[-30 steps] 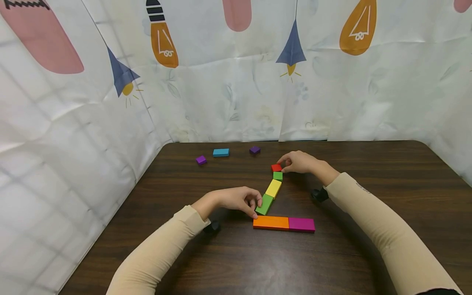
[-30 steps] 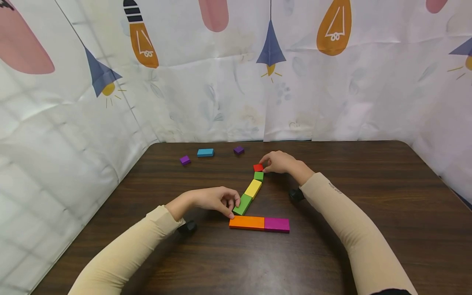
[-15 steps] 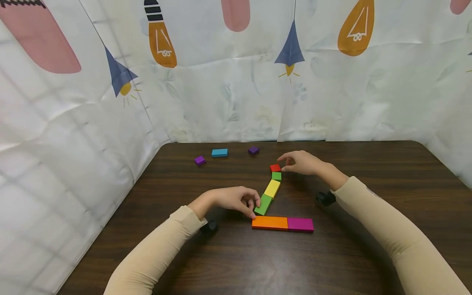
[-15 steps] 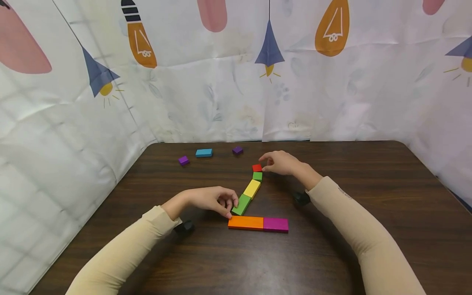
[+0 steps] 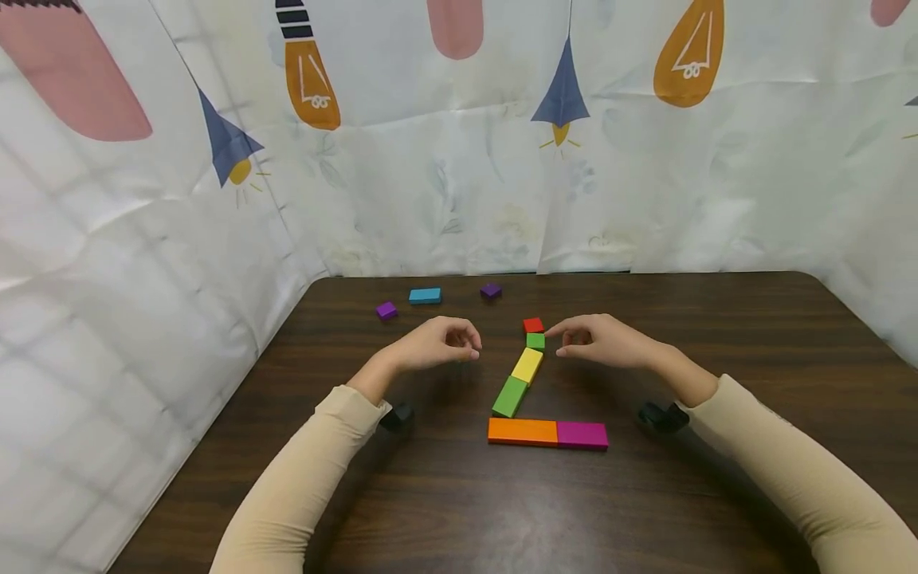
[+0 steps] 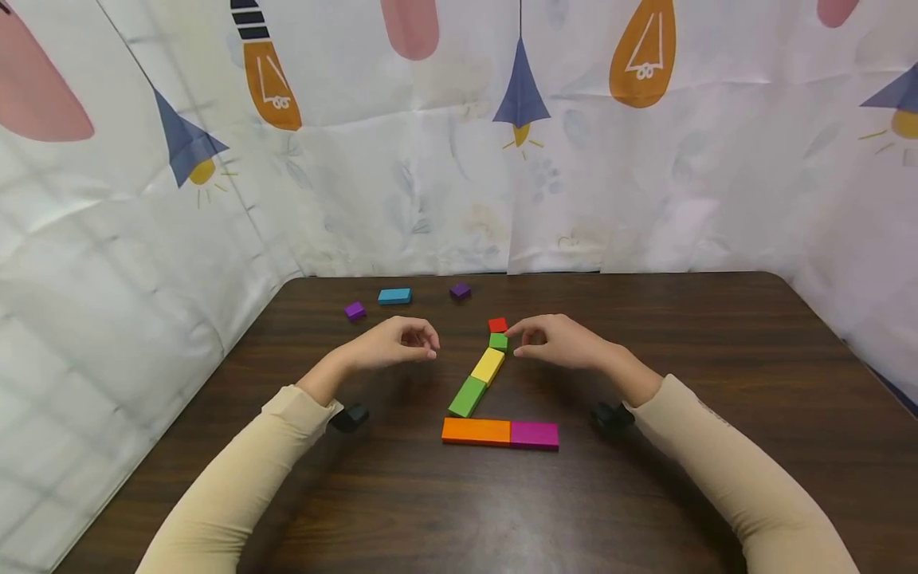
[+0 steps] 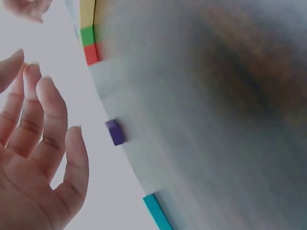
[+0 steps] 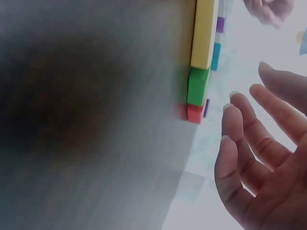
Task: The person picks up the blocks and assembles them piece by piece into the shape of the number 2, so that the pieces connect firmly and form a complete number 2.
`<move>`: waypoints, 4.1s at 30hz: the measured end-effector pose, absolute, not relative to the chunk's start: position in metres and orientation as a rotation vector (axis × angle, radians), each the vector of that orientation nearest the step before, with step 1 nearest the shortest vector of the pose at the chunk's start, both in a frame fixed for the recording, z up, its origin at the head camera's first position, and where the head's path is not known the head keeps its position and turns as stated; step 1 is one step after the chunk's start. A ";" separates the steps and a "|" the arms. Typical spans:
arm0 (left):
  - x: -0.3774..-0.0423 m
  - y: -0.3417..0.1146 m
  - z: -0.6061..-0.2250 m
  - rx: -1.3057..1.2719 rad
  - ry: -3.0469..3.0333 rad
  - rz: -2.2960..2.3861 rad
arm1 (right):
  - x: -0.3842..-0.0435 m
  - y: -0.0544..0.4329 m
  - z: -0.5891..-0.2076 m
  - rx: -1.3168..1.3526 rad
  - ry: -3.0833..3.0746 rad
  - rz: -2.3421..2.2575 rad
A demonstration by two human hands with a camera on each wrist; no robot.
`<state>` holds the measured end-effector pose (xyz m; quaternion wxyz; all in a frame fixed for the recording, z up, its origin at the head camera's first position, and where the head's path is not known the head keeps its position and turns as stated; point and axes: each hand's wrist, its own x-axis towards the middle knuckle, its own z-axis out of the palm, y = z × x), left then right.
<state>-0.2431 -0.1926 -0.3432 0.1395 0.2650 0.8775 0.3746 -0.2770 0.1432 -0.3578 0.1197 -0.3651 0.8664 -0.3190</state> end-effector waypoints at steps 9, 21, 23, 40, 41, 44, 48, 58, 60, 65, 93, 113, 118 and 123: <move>-0.262 -0.192 -0.337 0.700 2.694 1.174 | -0.251 0.147 -0.363 -1.097 2.410 -0.968; -0.292 -0.184 -0.345 0.622 2.758 1.228 | -0.235 0.143 -0.368 -1.182 2.242 -0.879; -0.298 -0.182 -0.348 0.608 2.774 1.238 | -0.237 0.143 -0.369 -1.188 2.227 -0.862; -0.335 -0.175 -0.363 0.285 2.794 1.345 | -0.243 0.135 -0.370 -1.191 2.219 -0.680; -0.337 -0.174 -0.364 0.275 2.797 1.337 | -0.243 0.135 -0.370 -1.184 2.220 -0.674; -0.342 -0.173 -0.366 0.242 2.798 1.297 | -0.243 0.135 -0.368 -1.165 2.215 -0.672; -0.349 -0.169 -0.370 0.219 2.797 1.206 | -0.241 0.134 -0.368 -1.163 2.211 -0.667; -0.360 -0.151 -0.370 0.241 2.856 0.953 | -0.242 0.135 -0.369 -1.153 2.228 -0.645; -0.361 -0.148 -0.368 0.212 2.872 0.884 | -0.243 0.135 -0.368 -1.152 2.225 -0.648; -0.366 -0.141 -0.369 0.165 2.909 0.696 | -0.243 0.135 -0.368 -1.151 2.217 -0.653; -0.364 -0.143 -0.367 0.221 2.930 0.634 | -0.271 0.145 -0.414 -1.303 2.196 -0.671; -0.351 -0.133 -0.366 0.421 2.993 0.514 | -0.292 0.151 -0.443 -1.259 2.185 -0.688; -0.346 -0.128 -0.360 0.448 2.988 0.506 | -0.294 0.151 -0.446 -1.237 2.208 -0.664; -0.343 -0.123 -0.357 0.475 2.980 0.512 | -0.292 0.150 -0.443 -1.224 2.210 -0.664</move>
